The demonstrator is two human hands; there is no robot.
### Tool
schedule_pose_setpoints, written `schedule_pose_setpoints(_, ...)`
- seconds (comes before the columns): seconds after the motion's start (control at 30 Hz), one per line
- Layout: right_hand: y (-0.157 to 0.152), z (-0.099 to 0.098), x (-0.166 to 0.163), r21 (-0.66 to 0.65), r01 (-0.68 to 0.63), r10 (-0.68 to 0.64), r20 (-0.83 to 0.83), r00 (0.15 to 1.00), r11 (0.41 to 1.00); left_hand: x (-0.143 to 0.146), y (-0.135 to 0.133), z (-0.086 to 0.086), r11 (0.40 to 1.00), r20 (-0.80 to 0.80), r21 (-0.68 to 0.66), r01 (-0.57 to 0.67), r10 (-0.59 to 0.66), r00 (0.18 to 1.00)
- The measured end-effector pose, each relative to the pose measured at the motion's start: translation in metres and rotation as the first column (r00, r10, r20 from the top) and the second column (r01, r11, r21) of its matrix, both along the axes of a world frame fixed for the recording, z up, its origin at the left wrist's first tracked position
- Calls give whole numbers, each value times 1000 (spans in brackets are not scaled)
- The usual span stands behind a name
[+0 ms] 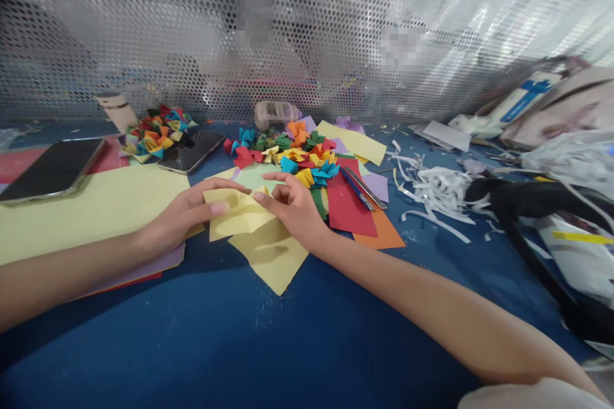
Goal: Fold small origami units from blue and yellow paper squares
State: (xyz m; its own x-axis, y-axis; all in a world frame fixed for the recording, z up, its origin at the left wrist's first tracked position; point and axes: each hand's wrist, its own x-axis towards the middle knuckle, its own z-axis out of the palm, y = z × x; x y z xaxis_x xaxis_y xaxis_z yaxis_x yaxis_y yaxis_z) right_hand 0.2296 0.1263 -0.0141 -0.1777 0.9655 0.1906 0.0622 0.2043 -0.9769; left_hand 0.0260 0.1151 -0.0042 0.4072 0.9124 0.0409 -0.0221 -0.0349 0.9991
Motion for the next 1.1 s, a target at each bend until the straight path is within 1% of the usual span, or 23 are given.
schedule_pose_setpoints(0.1, -2, 1, -1, -3, -7, 7, 2, 1000, 1000, 2, -1, -1, 997, -59, 41, -67, 70, 996)
schedule_pose_setpoints(0.17, -3, 2, -1, -15, -22, 22, -4, 1000, 1000, 3, -1, -2, 991, -45, 0, -135, 135, 990)
schedule_pose_setpoints(0.27, -5, 2, 1, -23, -39, 38, -24, 999, 999, 4, -1, -3, 976, 33, -100, -194, 198, 980)
schedule_pose_setpoints(0.33, -6, 0, 3, 24, -51, 52, -34, 998, 998, 4, 0, -4, 968, 72, -128, -217, 227, 971)
schedule_pose_setpoints(0.4, -8, -2, 6, 99, -86, 89, -19, 996, 991, 3, 2, -5, 965, 84, -126, -231, 242, 967)
schedule_pose_setpoints(0.53, -14, 0, 7, 226, -151, 139, 72, 988, 962, 1, 6, -8, 968, 122, -133, -212, 229, 966)
schedule_pose_setpoints(0.63, -16, 3, 5, 275, -115, 86, 118, 989, 955, 2, 8, -9, 965, 169, -160, -208, 235, 957)
schedule_pose_setpoints(0.7, -17, 2, 2, 300, -43, 1, 136, 991, 953, 2, 9, -9, 961, 171, -155, -227, 253, 952)
schedule_pose_setpoints(0.77, -18, 0, -1, 363, 15, -82, 170, 982, 932, 2, 10, -10, 960, 166, -141, -243, 264, 950)
schedule_pose_setpoints(0.8, -18, -1, -1, 418, 18, -111, 201, 973, 908, 1, 11, -10, 960, 164, -134, -244, 265, 950)
schedule_pose_setpoints(0.83, -18, -2, -1, 487, 7, -140, 237, 961, 873, 1, 11, -10, 961, 164, -128, -244, 263, 951)
schedule_pose_setpoints(0.87, -19, -1, -1, 566, -16, -171, 275, 946, 824, 1, 12, -11, 962, 161, -126, -241, 260, 952)
schedule_pose_setpoints(0.9, -19, 2, 0, 646, -57, -200, 318, 927, 761, 1, 12, -11, 963, 156, -123, -241, 259, 953)
schedule_pose_setpoints(0.97, -20, 12, 3, 767, -196, -254, 425, 869, 611, 2, 13, -10, 963, 136, -118, -242, 257, 957)
schedule_pose_setpoints(1.0, -20, 20, 5, 786, -307, -263, 502, 824, 537, 2, 13, -10, 965, 118, -115, -237, 250, 961)
schedule_pose_setpoints(1.03, -21, 28, 7, 771, -413, -273, 582, 766, 484, 2, 14, -9, 968, 95, -112, -224, 235, 967)
schedule_pose_setpoints(1.07, -22, 36, 9, 733, -501, -274, 654, 705, 461, 2, 15, -8, 972, 67, -107, -207, 215, 974)
schedule_pose_setpoints(1.1, -24, 44, 11, 687, -568, -251, 710, 658, 453, 2, 17, -6, 977, 33, -101, -187, 191, 981)
